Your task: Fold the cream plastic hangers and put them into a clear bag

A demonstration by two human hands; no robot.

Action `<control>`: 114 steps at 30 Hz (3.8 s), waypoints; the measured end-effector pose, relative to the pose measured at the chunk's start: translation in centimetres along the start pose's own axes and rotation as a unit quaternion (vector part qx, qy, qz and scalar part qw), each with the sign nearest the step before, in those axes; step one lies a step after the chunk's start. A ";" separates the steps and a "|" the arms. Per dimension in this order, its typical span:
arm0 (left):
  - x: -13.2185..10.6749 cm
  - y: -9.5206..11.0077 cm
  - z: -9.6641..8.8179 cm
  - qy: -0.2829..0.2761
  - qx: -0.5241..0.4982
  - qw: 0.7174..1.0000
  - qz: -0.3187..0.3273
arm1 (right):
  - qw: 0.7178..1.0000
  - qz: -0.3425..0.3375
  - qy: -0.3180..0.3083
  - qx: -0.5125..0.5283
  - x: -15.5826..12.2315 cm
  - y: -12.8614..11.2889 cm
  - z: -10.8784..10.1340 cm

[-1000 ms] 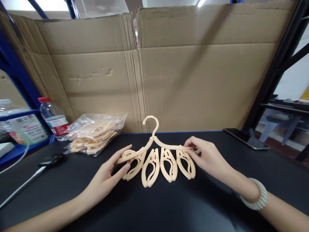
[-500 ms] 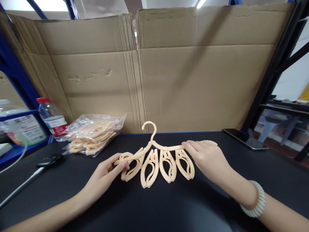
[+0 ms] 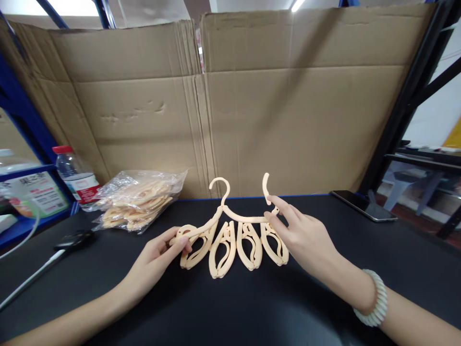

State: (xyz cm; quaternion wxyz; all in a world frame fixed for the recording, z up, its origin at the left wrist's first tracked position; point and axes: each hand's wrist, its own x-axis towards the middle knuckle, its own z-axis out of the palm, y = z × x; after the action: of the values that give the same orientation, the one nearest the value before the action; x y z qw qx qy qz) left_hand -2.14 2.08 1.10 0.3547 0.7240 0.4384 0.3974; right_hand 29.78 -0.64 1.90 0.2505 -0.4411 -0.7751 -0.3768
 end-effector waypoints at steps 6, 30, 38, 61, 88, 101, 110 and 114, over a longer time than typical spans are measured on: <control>-0.1 0.0 -0.1 -0.009 0.016 1.000 0.012 | 0.990 0.065 0.002 0.124 -0.3 0.0 0.5; -0.9 1.0 0.8 0.005 -0.140 0.990 -0.023 | 0.654 0.358 -0.072 0.663 0.8 -0.4 0.6; -1.7 2.4 1.4 -0.023 -0.130 0.991 -0.003 | 0.574 0.311 -0.142 0.744 1.2 -3.0 -0.8; -3.0 1.8 2.5 -0.121 -0.193 0.969 0.099 | 0.546 0.215 -0.274 0.762 0.0 -5.4 -2.5; -3.6 2.1 2.7 -0.151 -0.218 0.964 0.029 | 0.562 0.173 -0.288 0.756 0.3 -5.0 -3.1; -4.4 1.9 2.7 -0.177 -0.096 0.976 0.084 | 0.617 0.144 -0.311 0.709 0.6 -4.8 -3.6; -4.7 1.3 1.6 -0.147 0.083 0.973 0.156 | 0.659 0.276 -0.200 0.671 1.4 -0.8 -1.6; -4.4 1.1 1.7 -0.117 0.115 0.973 0.160 | 0.663 0.406 -0.192 0.600 1.1 3.7 0.0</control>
State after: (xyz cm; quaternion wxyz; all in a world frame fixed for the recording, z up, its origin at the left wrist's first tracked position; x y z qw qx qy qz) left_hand -1.54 -2.61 0.18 0.2496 0.8624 0.3146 0.3084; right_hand 32.43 1.09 4.07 0.4347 -0.5287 -0.6087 0.4013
